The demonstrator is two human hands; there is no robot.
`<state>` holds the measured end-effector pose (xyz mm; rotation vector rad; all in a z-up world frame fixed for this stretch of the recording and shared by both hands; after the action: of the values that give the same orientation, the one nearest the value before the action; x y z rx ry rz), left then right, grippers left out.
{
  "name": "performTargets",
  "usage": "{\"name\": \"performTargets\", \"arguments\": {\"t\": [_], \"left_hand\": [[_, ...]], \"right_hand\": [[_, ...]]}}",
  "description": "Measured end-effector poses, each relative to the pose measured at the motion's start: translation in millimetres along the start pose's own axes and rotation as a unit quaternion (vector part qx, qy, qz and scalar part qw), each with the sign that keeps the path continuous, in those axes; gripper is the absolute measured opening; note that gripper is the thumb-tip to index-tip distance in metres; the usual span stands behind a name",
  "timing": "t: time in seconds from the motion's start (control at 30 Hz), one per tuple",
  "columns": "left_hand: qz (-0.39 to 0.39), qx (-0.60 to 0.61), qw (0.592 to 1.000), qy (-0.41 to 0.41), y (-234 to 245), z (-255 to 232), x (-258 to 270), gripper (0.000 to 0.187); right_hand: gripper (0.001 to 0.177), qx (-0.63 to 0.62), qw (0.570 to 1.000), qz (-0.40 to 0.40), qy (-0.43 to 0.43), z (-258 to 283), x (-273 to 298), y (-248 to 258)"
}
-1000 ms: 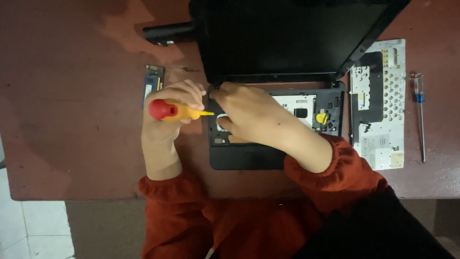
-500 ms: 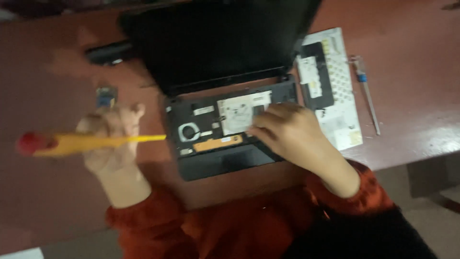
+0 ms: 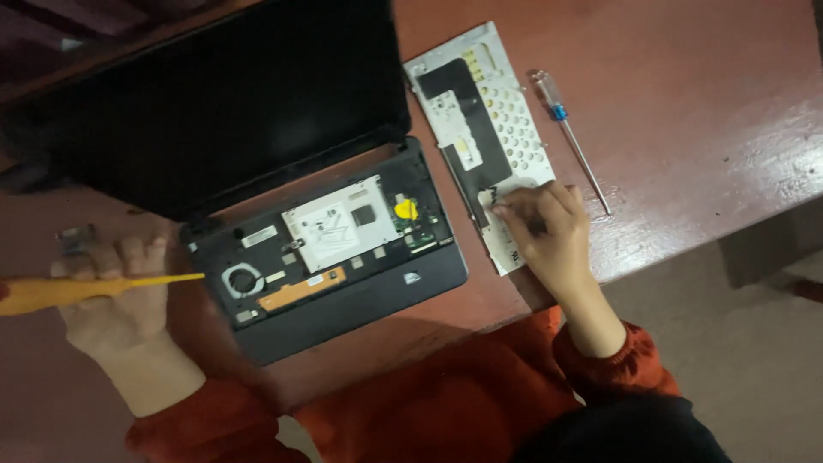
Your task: Disassembling a laptop by removing screws and internal components like the keyboard and frame using a screwdriver.
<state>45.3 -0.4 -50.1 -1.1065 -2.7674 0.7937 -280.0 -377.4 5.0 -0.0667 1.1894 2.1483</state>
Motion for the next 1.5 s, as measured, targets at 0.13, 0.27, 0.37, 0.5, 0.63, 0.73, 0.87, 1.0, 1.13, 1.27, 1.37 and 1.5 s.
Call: {"name": "performTargets", "arguments": {"t": [0.13,0.27,0.37,0.5,0.63,0.73,0.87,1.0,1.13,1.27,1.37,1.5], "left_hand": [[0.081,-0.012,0.997,0.018,-16,-4,-11,0.025],[0.131,-0.049,0.99,0.003,-17,-1,-13,0.023],[0.128,-0.031,0.991,-0.005,-11,2,-11,0.021],[0.066,0.059,0.996,0.01,19,14,4,0.019],[0.036,0.097,0.995,0.011,-11,24,-1,0.056],[0.059,-0.249,0.963,-0.08,-95,-4,-32,0.039],[0.202,-0.322,0.916,-0.13,-125,-21,-35,0.026],[0.274,-0.313,0.904,-0.099,-127,-8,-23,0.025],[0.267,-0.272,0.92,-0.093,-119,-14,-18,0.027],[0.18,-0.387,0.898,-0.11,-89,-27,-28,0.022],[0.116,-0.523,0.837,-0.116,-69,-28,-32,0.023],[0.091,-0.583,0.807,-0.022,-67,-14,-35,0.057]], "right_hand": [[0.016,0.007,1.0,-0.011,-0.001,-8,0,-6],[0.016,0.018,1.0,0.015,-0.005,-6,-3,-5],[0.021,0.021,1.0,0.018,-0.007,-10,1,-5],[0.016,-0.068,0.997,-0.038,-0.02,-11,4,2],[0.023,-0.075,0.992,-0.079,-0.06,18,6,11],[0.026,-0.2,0.979,-0.042,-0.023,48,2,-7],[0.047,-0.28,0.951,0.116,0.052,140,-19,-47],[0.029,-0.232,0.953,0.137,0.139,209,-43,-78],[0.038,-0.287,0.94,0.095,0.158,214,-28,-86],[0.021,-0.204,0.957,0.051,0.2,224,-31,-79],[0.026,-0.188,0.956,0.073,0.213,233,-32,-82],[0.019,-0.22,0.937,0.121,0.244,235,-29,-89]]}}
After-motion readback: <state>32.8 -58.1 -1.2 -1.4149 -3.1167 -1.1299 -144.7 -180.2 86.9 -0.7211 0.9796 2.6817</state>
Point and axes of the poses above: each hand's wrist, its own x-axis away from the middle knuckle, its own y-axis out of the back of the hand, z = x × y, the point moved 4 cm from there along -x, towards the middle knuckle, and after that the axes turned 1 degree about z, right-handed, at the moved point
